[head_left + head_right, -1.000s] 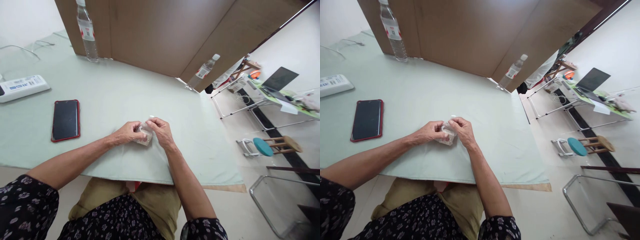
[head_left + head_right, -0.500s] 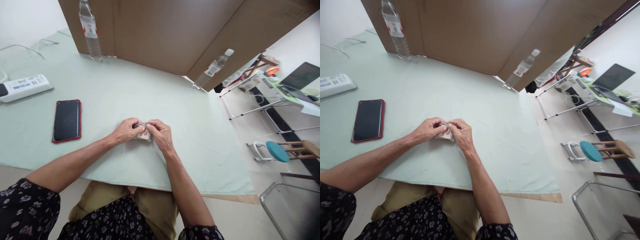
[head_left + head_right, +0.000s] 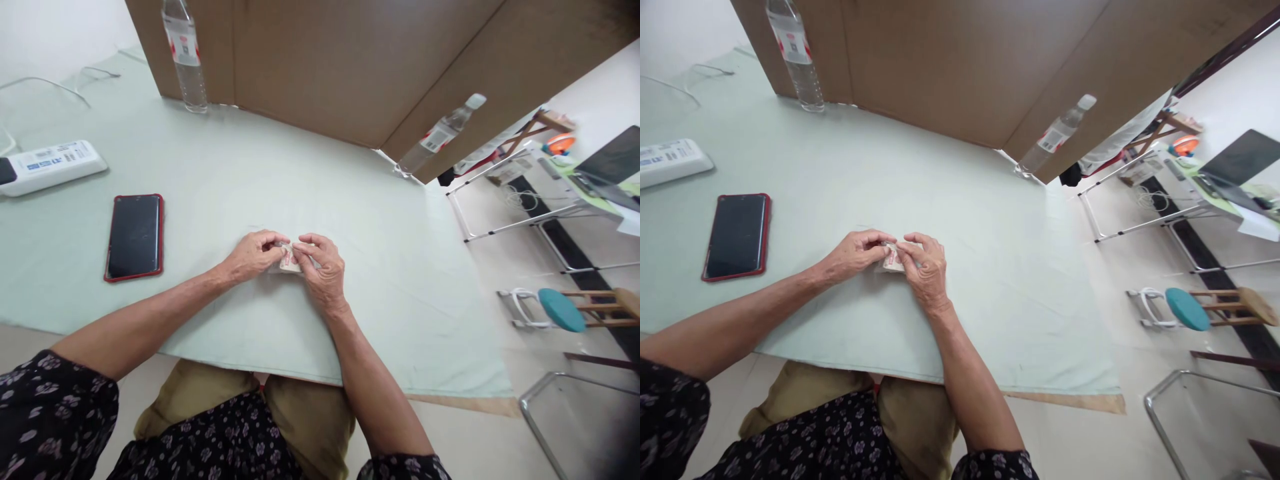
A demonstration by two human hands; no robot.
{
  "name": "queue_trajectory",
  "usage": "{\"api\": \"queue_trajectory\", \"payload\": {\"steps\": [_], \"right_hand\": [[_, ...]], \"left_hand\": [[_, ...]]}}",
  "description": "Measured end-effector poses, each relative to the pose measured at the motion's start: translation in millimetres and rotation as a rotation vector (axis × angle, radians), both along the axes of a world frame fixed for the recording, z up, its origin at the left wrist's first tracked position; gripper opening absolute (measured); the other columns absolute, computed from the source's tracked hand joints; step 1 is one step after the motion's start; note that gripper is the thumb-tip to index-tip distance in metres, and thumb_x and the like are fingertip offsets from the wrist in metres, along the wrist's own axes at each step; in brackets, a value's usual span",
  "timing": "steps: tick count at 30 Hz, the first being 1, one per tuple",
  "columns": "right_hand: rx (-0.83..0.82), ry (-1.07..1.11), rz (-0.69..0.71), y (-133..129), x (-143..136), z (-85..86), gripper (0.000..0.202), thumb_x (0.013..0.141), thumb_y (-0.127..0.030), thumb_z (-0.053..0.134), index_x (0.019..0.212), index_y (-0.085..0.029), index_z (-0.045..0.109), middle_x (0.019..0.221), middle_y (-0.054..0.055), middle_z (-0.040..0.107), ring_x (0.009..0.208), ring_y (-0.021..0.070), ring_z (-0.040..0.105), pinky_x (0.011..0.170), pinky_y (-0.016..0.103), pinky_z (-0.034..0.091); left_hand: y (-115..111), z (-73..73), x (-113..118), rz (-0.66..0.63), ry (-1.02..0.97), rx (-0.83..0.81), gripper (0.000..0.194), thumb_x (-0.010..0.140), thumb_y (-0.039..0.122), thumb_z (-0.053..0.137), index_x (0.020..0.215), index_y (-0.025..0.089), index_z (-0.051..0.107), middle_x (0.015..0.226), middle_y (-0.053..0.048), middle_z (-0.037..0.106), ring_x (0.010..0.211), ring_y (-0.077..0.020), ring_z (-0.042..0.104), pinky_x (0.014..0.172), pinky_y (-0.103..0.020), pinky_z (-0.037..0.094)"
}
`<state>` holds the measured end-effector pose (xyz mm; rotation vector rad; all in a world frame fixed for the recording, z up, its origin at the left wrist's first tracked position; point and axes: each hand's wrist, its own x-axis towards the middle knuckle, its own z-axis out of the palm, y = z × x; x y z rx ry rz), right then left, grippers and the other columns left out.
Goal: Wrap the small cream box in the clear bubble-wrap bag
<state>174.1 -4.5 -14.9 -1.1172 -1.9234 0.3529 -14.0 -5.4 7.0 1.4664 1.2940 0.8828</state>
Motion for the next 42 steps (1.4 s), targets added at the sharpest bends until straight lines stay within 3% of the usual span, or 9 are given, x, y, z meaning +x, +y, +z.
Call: {"api": "queue_trajectory", "payload": {"steps": [8,16,24,30,34,37,42], "right_hand": [[0.166,-0.184,-0.01,-5,4,0.9,0.018,0.098,-0.032,0.059,0.1,-0.029,0.077,0.113,0.006,0.073,0.106,0.0221,0.065,0.092,0.039,0.049],[0.146,-0.258,0.037,-11,8,2.0,0.022,0.096,-0.027,0.059,0.112,-0.031,0.074,0.122,0.008,0.069,0.113,0.0252,0.06,0.097,0.043,0.042],[0.287,-0.319,0.0,-14,4,2.9,0.014,0.095,-0.032,0.062,0.101,-0.028,0.074,0.118,0.007,0.071,0.11,0.0242,0.063,0.094,0.041,0.045],[0.262,-0.294,-0.027,-16,1,1.0,0.014,0.096,-0.032,0.061,0.099,-0.028,0.074,0.118,0.007,0.072,0.11,0.0243,0.064,0.095,0.042,0.043],[0.256,-0.259,-0.019,-17,0,1.8,0.012,0.096,-0.032,0.062,0.096,-0.026,0.073,0.118,0.008,0.072,0.109,0.0241,0.064,0.094,0.041,0.043],[0.284,-0.252,-0.018,-17,-1,1.6,0.011,0.096,-0.031,0.062,0.095,-0.024,0.072,0.118,0.01,0.072,0.108,0.0237,0.064,0.094,0.04,0.044],[0.281,-0.242,-0.041,-17,0,-1.7,0.009,0.095,-0.03,0.062,0.096,-0.024,0.069,0.118,0.009,0.072,0.108,0.0237,0.066,0.096,0.041,0.045]], "left_hand": [[2,-5.4,1,0.008,0.005,0.034,0.044,0.079,0.042,0.059,0.109,0.013,0.074,0.093,-0.006,0.069,0.08,-0.0173,0.06,0.074,-0.029,0.049],[3,-7.4,1,0.013,-0.041,0.04,0.041,0.079,0.042,0.059,0.105,0.014,0.073,0.091,-0.005,0.069,0.081,-0.0175,0.061,0.072,-0.028,0.05],[5,-14.2,3,0.013,-0.08,0.02,0.04,0.08,0.038,0.057,0.109,0.012,0.069,0.089,-0.005,0.069,0.077,-0.0166,0.061,0.071,-0.029,0.05],[4,-16.1,4,0.009,-0.074,0.035,0.04,0.084,0.035,0.057,0.115,0.012,0.066,0.097,-0.006,0.069,0.079,-0.0162,0.061,0.076,-0.03,0.052],[-1,-12.7,3,0.068,0.058,0.237,0.035,0.085,0.029,0.058,0.115,0.016,0.069,0.11,-0.009,0.065,0.088,-0.0177,0.061,0.078,-0.03,0.052],[-5,-12.3,2,0.066,0.144,0.477,0.028,0.085,0.021,0.057,0.108,0.017,0.073,0.12,-0.012,0.061,0.106,-0.0222,0.059,0.091,-0.035,0.051],[-6,-21.2,3,-0.011,0.201,0.704,0.023,0.082,0.012,0.057,0.093,0.018,0.076,0.116,-0.01,0.062,0.1,-0.0215,0.058,0.095,-0.04,0.052]]}}
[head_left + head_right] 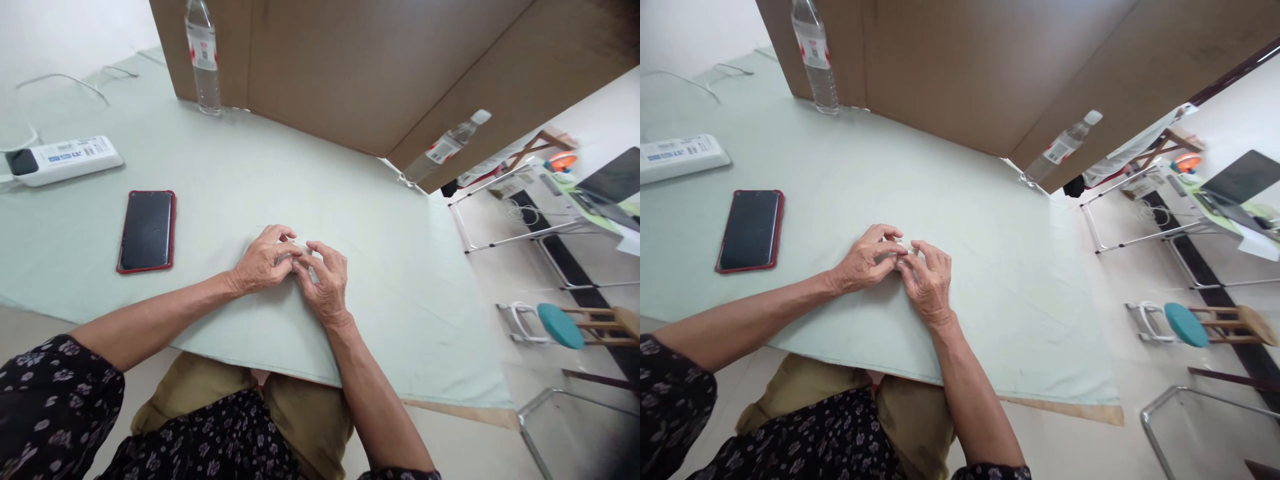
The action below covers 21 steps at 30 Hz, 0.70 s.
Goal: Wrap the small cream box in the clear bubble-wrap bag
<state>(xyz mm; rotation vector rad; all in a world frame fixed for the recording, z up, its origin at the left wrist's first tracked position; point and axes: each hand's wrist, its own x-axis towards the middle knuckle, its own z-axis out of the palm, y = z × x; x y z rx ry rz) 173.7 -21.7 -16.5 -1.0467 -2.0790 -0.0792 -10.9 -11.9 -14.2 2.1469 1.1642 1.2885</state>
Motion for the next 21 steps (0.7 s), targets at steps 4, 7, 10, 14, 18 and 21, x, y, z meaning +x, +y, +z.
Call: {"api": "queue_trajectory", "payload": {"steps": [4,7,10,14,18,21], "right_hand": [[0.018,0.028,-0.009,1.1,1.9,-1.3,0.025,0.094,-0.036,0.063,0.115,-0.023,0.064,0.124,0.012,0.069,0.112,0.0259,0.065,0.097,0.042,0.047],[-0.015,-0.045,-0.01,2.5,3.7,0.0,0.029,0.094,-0.038,0.061,0.12,-0.024,0.064,0.131,0.013,0.065,0.116,0.0275,0.063,0.098,0.044,0.047],[-0.041,-0.086,-0.017,3.2,4.6,1.6,0.023,0.095,-0.036,0.061,0.114,-0.026,0.068,0.132,0.01,0.065,0.118,0.0275,0.062,0.099,0.045,0.047],[-0.021,-0.066,-0.022,2.1,4.6,1.5,0.022,0.095,-0.036,0.061,0.114,-0.026,0.068,0.131,0.011,0.065,0.117,0.0272,0.062,0.098,0.045,0.048],[0.043,-0.067,-0.012,2.7,4.6,-0.4,0.014,0.094,-0.033,0.064,0.104,-0.027,0.071,0.128,0.01,0.068,0.116,0.0269,0.062,0.097,0.044,0.047],[0.011,-0.069,0.01,4.2,4.2,-1.6,0.012,0.095,-0.032,0.062,0.102,-0.028,0.071,0.123,0.008,0.07,0.114,0.0262,0.063,0.097,0.045,0.046]], "left_hand": [[0.9,-5.5,0.8,0.01,-0.008,0.071,0.021,0.082,0.011,0.057,0.09,0.017,0.076,0.112,-0.011,0.062,0.098,-0.0216,0.058,0.091,-0.04,0.053],[0.4,-5.6,0.7,0.009,-0.004,0.084,0.022,0.082,0.01,0.057,0.09,0.018,0.076,0.111,-0.01,0.061,0.099,-0.0215,0.058,0.09,-0.04,0.054],[-0.3,-4.9,0.6,0.001,0.0,0.097,0.022,0.083,0.011,0.056,0.09,0.018,0.076,0.111,-0.01,0.061,0.102,-0.0219,0.059,0.088,-0.039,0.055],[-0.5,-5.6,0.8,-0.014,-0.022,0.106,0.021,0.082,0.01,0.056,0.088,0.018,0.075,0.11,-0.01,0.061,0.101,-0.0214,0.06,0.086,-0.038,0.055],[-0.2,-7.2,1.0,-0.031,-0.061,0.105,0.019,0.081,0.011,0.057,0.087,0.018,0.074,0.109,-0.01,0.061,0.101,-0.0221,0.061,0.085,-0.038,0.056],[0.1,-6.3,0.5,-0.028,-0.101,0.066,0.017,0.082,0.012,0.058,0.086,0.017,0.074,0.107,-0.01,0.062,0.1,-0.0216,0.062,0.085,-0.038,0.057]]}}
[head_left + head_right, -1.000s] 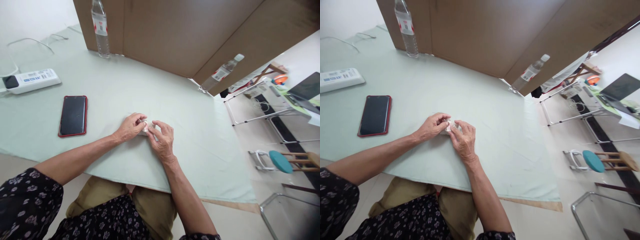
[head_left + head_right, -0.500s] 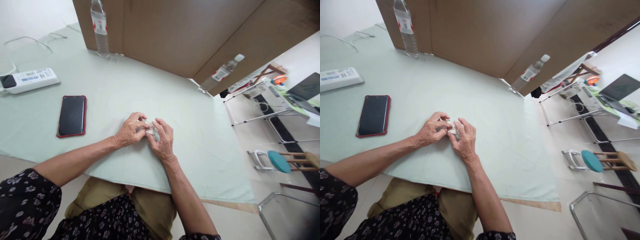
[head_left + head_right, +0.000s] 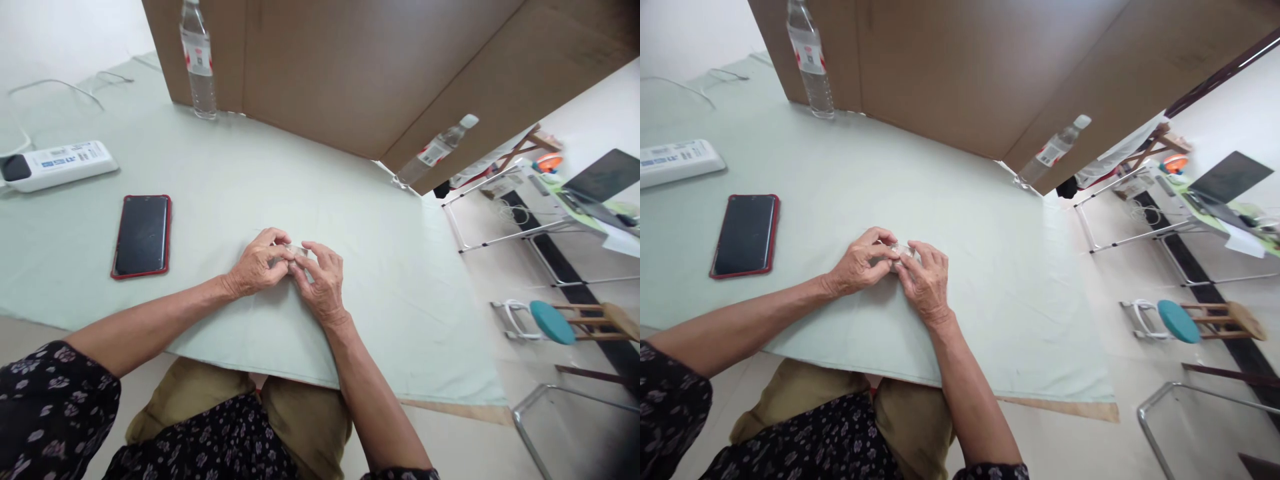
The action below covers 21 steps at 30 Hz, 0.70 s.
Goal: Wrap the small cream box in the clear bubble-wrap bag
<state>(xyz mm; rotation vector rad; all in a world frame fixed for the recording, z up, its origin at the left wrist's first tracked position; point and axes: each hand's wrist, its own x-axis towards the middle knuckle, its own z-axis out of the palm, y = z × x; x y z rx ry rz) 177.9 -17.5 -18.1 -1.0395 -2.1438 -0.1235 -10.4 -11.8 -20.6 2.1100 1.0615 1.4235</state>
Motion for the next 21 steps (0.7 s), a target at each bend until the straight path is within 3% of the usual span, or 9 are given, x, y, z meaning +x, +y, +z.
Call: {"api": "queue_trajectory", "payload": {"steps": [8,13,17,21], "right_hand": [[-0.032,0.002,0.004,-2,-2,-1.5,0.016,0.095,-0.03,0.059,0.109,-0.027,0.068,0.13,0.009,0.066,0.118,0.0264,0.062,0.099,0.045,0.047],[-0.064,0.149,0.028,-4,2,1.9,0.021,0.094,-0.032,0.06,0.113,-0.025,0.065,0.131,0.011,0.065,0.118,0.0266,0.063,0.101,0.046,0.048],[-0.046,0.19,0.019,-5,5,5.2,0.025,0.095,-0.029,0.058,0.119,-0.025,0.063,0.131,0.012,0.064,0.119,0.0264,0.062,0.101,0.045,0.048],[-0.059,0.067,0.031,-3,4,4.1,0.022,0.095,-0.03,0.059,0.114,-0.026,0.066,0.132,0.011,0.064,0.121,0.0275,0.06,0.101,0.047,0.047]], "left_hand": [[-1,5.3,-2,-0.014,-0.026,-0.095,0.018,0.081,0.014,0.057,0.083,0.017,0.074,0.106,-0.009,0.063,0.101,-0.0198,0.064,0.089,-0.035,0.056],[-1,10.9,-4,-0.004,-0.079,-0.154,0.016,0.082,0.015,0.058,0.078,0.017,0.074,0.105,-0.008,0.063,0.097,-0.0185,0.065,0.089,-0.034,0.055],[2,13.7,-6,0.066,-0.108,-0.231,0.017,0.08,0.015,0.058,0.079,0.017,0.074,0.102,-0.007,0.064,0.093,-0.0182,0.064,0.08,-0.032,0.055],[5,14.5,-6,0.1,-0.133,-0.303,0.018,0.078,0.014,0.056,0.077,0.016,0.074,0.101,-0.007,0.064,0.081,-0.0146,0.062,0.072,-0.028,0.053]]}}
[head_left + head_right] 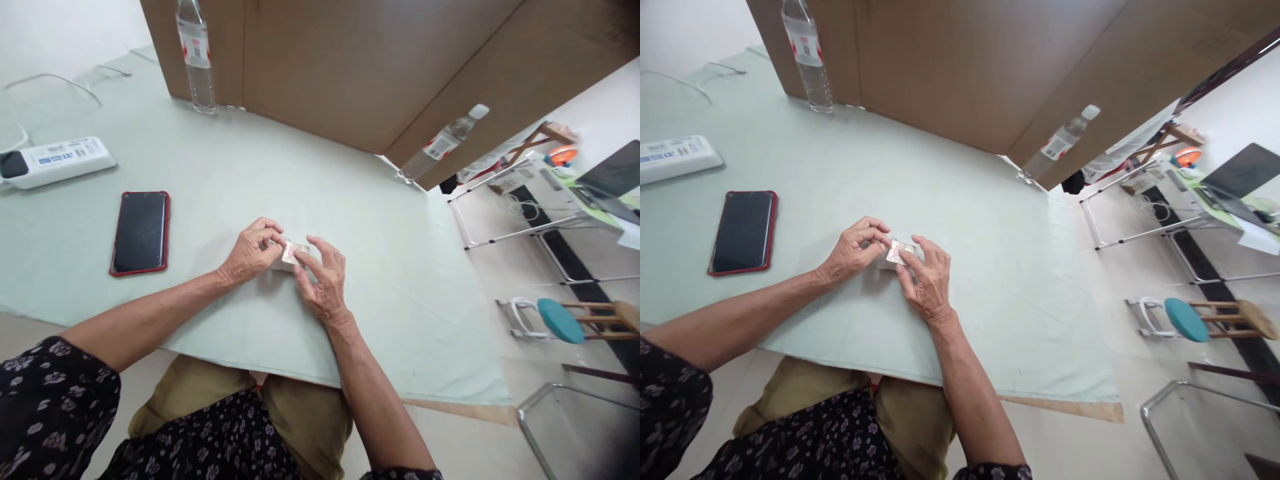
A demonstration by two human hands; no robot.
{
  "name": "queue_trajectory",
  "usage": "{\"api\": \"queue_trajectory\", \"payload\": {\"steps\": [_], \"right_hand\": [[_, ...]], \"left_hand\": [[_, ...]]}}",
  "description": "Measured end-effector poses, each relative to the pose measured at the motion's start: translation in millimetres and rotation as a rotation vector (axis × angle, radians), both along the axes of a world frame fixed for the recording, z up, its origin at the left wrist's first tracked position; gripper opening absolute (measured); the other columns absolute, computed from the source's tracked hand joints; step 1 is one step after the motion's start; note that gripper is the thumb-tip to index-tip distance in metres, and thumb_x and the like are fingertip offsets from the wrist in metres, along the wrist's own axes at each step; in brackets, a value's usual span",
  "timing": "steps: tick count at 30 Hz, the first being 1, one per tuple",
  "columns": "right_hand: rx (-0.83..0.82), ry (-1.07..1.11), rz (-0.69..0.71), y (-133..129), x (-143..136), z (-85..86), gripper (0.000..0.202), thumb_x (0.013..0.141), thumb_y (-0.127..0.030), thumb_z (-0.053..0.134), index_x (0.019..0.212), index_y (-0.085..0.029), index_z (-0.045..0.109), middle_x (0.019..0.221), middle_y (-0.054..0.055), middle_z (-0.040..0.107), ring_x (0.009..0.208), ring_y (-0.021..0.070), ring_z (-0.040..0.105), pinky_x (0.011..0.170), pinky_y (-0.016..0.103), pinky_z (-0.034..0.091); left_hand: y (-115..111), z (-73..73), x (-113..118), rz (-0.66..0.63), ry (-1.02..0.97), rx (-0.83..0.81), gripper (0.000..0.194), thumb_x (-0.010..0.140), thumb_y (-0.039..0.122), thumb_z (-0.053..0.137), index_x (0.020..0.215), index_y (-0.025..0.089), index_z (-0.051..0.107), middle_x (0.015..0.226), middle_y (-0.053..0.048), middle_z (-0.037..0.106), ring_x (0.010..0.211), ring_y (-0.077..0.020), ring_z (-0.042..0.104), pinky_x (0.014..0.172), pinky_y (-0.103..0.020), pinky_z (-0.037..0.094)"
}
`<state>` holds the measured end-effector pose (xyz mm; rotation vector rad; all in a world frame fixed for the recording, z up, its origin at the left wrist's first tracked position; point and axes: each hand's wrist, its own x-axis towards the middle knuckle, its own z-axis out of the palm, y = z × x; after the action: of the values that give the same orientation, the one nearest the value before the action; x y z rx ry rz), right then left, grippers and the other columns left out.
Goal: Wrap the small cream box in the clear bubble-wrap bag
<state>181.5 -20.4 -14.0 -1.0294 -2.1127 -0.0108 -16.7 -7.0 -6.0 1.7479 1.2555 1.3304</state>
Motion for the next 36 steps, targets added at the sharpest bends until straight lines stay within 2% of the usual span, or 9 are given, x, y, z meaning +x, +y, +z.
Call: {"api": "queue_trajectory", "payload": {"steps": [3,7,12,15,18,23,27,31,36], "right_hand": [[-0.026,-0.022,-0.003,1,0,-1.0,0.018,0.094,-0.029,0.059,0.109,-0.026,0.069,0.131,0.01,0.065,0.12,0.0275,0.061,0.102,0.048,0.047],[-0.054,0.116,-0.023,0,3,1.7,0.025,0.096,-0.029,0.057,0.118,-0.026,0.066,0.134,0.011,0.062,0.118,0.0265,0.063,0.102,0.048,0.049],[-0.106,0.147,-0.038,3,8,3.4,0.033,0.095,-0.032,0.056,0.127,-0.027,0.061,0.135,0.012,0.062,0.126,0.029,0.06,0.107,0.052,0.047],[-0.195,0.073,0.016,7,11,-1.2,0.06,0.09,-0.041,0.062,0.145,-0.026,0.044,0.144,0.014,0.057,0.135,0.0319,0.053,0.11,0.054,0.043],[-0.274,0.006,0.057,9,12,-5.6,0.076,0.086,-0.044,0.066,0.152,-0.024,0.035,0.147,0.016,0.055,0.135,0.0331,0.053,0.108,0.054,0.044],[-0.253,0.056,0.087,7,13,-1.6,0.061,0.086,-0.033,0.066,0.142,-0.023,0.046,0.123,0.011,0.07,0.112,0.028,0.065,0.099,0.047,0.049],[-0.279,0.016,0.089,8,16,2.5,0.06,0.084,-0.033,0.067,0.14,-0.023,0.048,0.124,0.011,0.069,0.111,0.0282,0.066,0.096,0.045,0.05],[-0.306,-0.04,0.131,9,17,4.4,0.061,0.085,-0.038,0.066,0.142,-0.024,0.047,0.132,0.013,0.066,0.12,0.0301,0.063,0.1,0.048,0.048],[-0.262,-0.013,0.105,5,16,9.2,0.056,0.087,-0.043,0.067,0.138,-0.026,0.051,0.141,0.013,0.059,0.132,0.0317,0.055,0.107,0.05,0.044]], "left_hand": [[0,1.1,0,-0.004,0.002,-0.032,0.016,0.077,0.014,0.057,0.077,0.016,0.073,0.101,-0.006,0.064,0.076,-0.0121,0.059,0.072,-0.027,0.053],[-1,1.8,1,-0.013,0.011,-0.036,0.015,0.077,0.016,0.058,0.077,0.016,0.073,0.101,-0.006,0.064,0.073,-0.0115,0.058,0.071,-0.028,0.054],[1,-0.8,-2,-0.009,0.036,-0.04,0.014,0.076,0.019,0.059,0.082,0.017,0.071,0.104,-0.007,0.067,0.084,-0.0169,0.063,0.076,-0.032,0.055],[1,-2.6,-4,-0.039,0.084,-0.094,0.038,0.077,0.026,0.062,0.113,0.016,0.067,0.115,-0.011,0.069,0.107,-0.0255,0.064,0.094,-0.042,0.054],[1,-3.8,-5,-0.167,0.156,-0.154,0.075,0.074,0.031,0.066,0.145,0.014,0.046,0.131,-0.016,0.064,0.122,-0.0317,0.06,0.106,-0.051,0.047],[-3,-5.2,-2,-0.262,0.193,-0.094,0.084,0.073,0.025,0.063,0.152,0.015,0.036,0.124,-0.012,0.066,0.108,-0.0253,0.065,0.099,-0.042,0.052],[-3,-8.3,0,-0.272,0.191,-0.069,0.084,0.072,0.026,0.063,0.152,0.016,0.037,0.123,-0.012,0.066,0.104,-0.0241,0.066,0.094,-0.039,0.054],[-1,-13.5,0,-0.261,0.263,-0.075,0.076,0.071,0.025,0.063,0.145,0.016,0.047,0.129,-0.014,0.064,0.115,-0.0293,0.063,0.101,-0.046,0.051],[0,-15.0,-1,-0.251,0.279,-0.028,0.078,0.071,0.023,0.064,0.147,0.018,0.045,0.13,-0.013,0.064,0.119,-0.0302,0.061,0.106,-0.048,0.048]]}}
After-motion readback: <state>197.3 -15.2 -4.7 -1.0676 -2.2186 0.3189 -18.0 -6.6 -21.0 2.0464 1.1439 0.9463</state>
